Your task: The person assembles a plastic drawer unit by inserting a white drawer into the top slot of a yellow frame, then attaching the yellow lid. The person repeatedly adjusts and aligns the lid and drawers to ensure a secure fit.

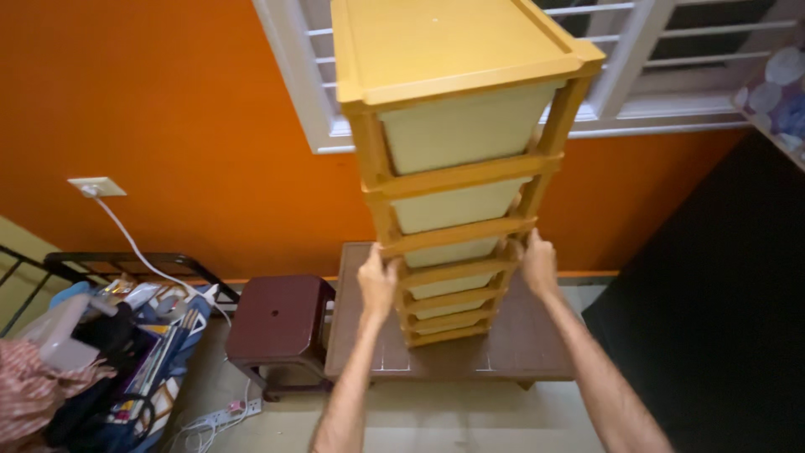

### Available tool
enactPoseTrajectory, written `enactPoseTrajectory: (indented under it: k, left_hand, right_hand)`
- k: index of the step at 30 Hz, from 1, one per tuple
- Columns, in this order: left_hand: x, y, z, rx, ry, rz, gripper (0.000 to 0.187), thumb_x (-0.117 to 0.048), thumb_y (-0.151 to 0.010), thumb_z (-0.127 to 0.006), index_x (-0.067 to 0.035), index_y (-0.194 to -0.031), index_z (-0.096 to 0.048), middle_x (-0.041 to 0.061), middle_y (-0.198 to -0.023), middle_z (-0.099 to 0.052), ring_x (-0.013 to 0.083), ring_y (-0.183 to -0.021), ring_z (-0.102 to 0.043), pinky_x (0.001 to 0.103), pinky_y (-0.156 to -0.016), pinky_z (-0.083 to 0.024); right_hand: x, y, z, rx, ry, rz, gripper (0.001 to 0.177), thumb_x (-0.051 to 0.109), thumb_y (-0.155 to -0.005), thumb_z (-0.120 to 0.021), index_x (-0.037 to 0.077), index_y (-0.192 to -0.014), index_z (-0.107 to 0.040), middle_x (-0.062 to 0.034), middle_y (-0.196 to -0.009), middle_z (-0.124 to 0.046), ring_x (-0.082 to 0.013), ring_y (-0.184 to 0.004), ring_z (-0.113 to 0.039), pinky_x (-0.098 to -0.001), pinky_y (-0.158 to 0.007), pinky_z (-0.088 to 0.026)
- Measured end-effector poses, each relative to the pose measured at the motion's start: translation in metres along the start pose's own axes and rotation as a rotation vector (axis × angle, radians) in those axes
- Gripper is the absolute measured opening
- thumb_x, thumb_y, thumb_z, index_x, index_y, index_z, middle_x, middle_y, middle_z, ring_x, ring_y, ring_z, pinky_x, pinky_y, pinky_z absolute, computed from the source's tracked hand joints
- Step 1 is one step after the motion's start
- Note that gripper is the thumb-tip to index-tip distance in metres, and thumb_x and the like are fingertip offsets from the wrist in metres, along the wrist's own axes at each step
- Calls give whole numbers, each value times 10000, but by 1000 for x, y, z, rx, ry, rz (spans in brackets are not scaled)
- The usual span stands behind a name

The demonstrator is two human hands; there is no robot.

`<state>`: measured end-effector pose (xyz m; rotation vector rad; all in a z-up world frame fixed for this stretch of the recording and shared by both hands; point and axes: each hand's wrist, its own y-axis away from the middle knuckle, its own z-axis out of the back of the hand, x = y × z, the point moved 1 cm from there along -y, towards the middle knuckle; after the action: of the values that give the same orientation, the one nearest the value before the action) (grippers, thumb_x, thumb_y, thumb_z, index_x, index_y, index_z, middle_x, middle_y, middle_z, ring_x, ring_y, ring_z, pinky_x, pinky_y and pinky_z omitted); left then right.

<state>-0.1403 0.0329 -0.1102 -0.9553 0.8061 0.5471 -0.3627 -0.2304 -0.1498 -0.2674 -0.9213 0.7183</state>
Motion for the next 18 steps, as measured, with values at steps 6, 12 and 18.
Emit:
enactPoseTrajectory:
  k: [6, 12, 18]
  left_hand:
    - [-23, 44, -29, -24, -246, 78, 552, -164, -907, -750, 83, -1340, -512, 275, -1028, -692, 422, -921, -697, 474, -797, -566]
    - [-24, 50, -34, -80, -188, 26, 480, -167, -893, -759, 54, -1268, -554, 270, -1033, -697, 465, -971, -668, 496, -828, -539]
    - [-36, 56, -53, -69, -153, 74, 466, -128, -866, -743, 46, -1258, -561, 269, -1074, -683, 456, -999, -655, 511, -843, -525]
  right_hand:
    - [-48, -63, -28, 29, 65, 3, 219, 164, -924, -725, 26, -1090, -692, -216, -991, -757, -403, -942, -732, -490, -810, -574]
    - [3, -51, -11, 51, -299, -142, 404, 183, -937, -689, -25, -1267, -585, -189, -1049, -722, -307, -947, -696, -424, -807, -544]
    - [180, 15, 15, 14, -241, 158, 384, 361, -947, -694, 4, -1088, -694, -202, -1025, -753, -305, -882, -741, -417, -765, -586]
